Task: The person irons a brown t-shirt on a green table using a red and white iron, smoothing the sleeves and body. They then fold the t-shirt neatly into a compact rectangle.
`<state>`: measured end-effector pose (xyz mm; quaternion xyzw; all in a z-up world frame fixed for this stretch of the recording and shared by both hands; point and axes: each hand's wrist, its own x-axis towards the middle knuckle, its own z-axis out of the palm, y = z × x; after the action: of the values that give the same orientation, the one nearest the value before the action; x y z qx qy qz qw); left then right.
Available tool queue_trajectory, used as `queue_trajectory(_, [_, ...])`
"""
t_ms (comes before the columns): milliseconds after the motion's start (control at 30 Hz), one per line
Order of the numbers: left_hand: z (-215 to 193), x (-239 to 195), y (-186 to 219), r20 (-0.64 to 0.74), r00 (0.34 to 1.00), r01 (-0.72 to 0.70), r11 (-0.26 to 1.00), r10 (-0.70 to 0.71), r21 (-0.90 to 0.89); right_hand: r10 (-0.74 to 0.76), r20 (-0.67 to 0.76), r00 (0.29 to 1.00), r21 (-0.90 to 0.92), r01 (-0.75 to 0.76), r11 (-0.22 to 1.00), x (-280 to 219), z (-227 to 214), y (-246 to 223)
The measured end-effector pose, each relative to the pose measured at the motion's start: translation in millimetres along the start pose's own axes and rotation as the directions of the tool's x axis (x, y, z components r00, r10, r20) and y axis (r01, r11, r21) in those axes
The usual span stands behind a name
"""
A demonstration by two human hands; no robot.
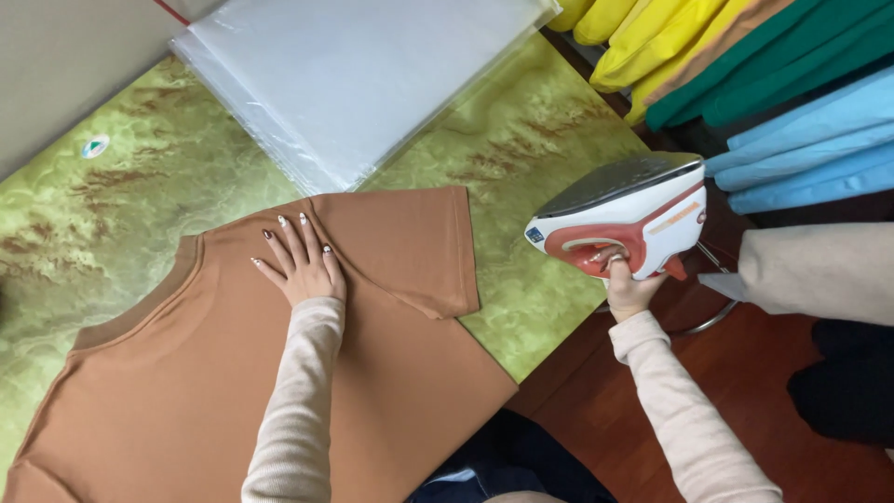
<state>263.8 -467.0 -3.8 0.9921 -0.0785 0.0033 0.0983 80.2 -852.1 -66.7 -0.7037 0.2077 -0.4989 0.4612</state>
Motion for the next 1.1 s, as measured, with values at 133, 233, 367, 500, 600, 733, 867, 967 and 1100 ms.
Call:
queue_trajectory(133, [7, -13, 0, -0.014, 0.999, -0.042, 0.999, 0.041, -0.01, 0.014, -0.001, 1.0, -0.05, -0.014, 0.999, 7, -7, -48])
queue_trajectory(233, [8, -26, -1, -0.026, 0.998, -0.063, 0.998, 0.063, -0.006, 0.044, -0.01, 0.999, -0.09, -0.045, 0.995, 2, -6, -56])
queue_trajectory(367, [7, -51, -6, -0.036, 0.994, -0.107, 0.994, 0.107, 0.023, 0.067, -0.006, 0.998, -0.111, -0.067, 0.992, -4, -4, -38])
queue_trajectory(500, [6, -83, -19, -0.03, 0.995, -0.094, 0.995, 0.095, 0.024, 0.124, -0.086, 0.989, -0.123, -0.134, 0.983, -6, 2, -61])
queue_trajectory(600, [3, -109, -30, -0.036, 0.997, -0.064, 0.998, 0.065, 0.023, 0.118, -0.068, 0.991, -0.189, -0.129, 0.973, -6, -3, -77])
queue_trajectory(733, [0, -140, -48, -0.051, 0.998, -0.021, 0.999, 0.023, 0.032, 0.239, -0.108, 0.965, -0.294, -0.261, 0.92, -8, -4, -77])
queue_trajectory(867, [-1, -174, -69, -0.044, 0.999, 0.019, 0.999, -0.018, 0.028, 0.32, -0.118, 0.94, -0.277, -0.34, 0.899, -10, -6, -64])
queue_trajectory(967, [-4, -197, -86, -0.052, 0.998, 0.043, 0.999, -0.041, 0.031, 0.438, -0.102, 0.893, -0.257, -0.449, 0.856, -13, -7, -59])
queue_trajectory(1100, [-8, -231, -113, -0.078, 0.991, 0.115, 0.993, -0.112, 0.03, 0.464, 0.144, 0.874, -0.13, -0.449, 0.884, -24, -20, -78])
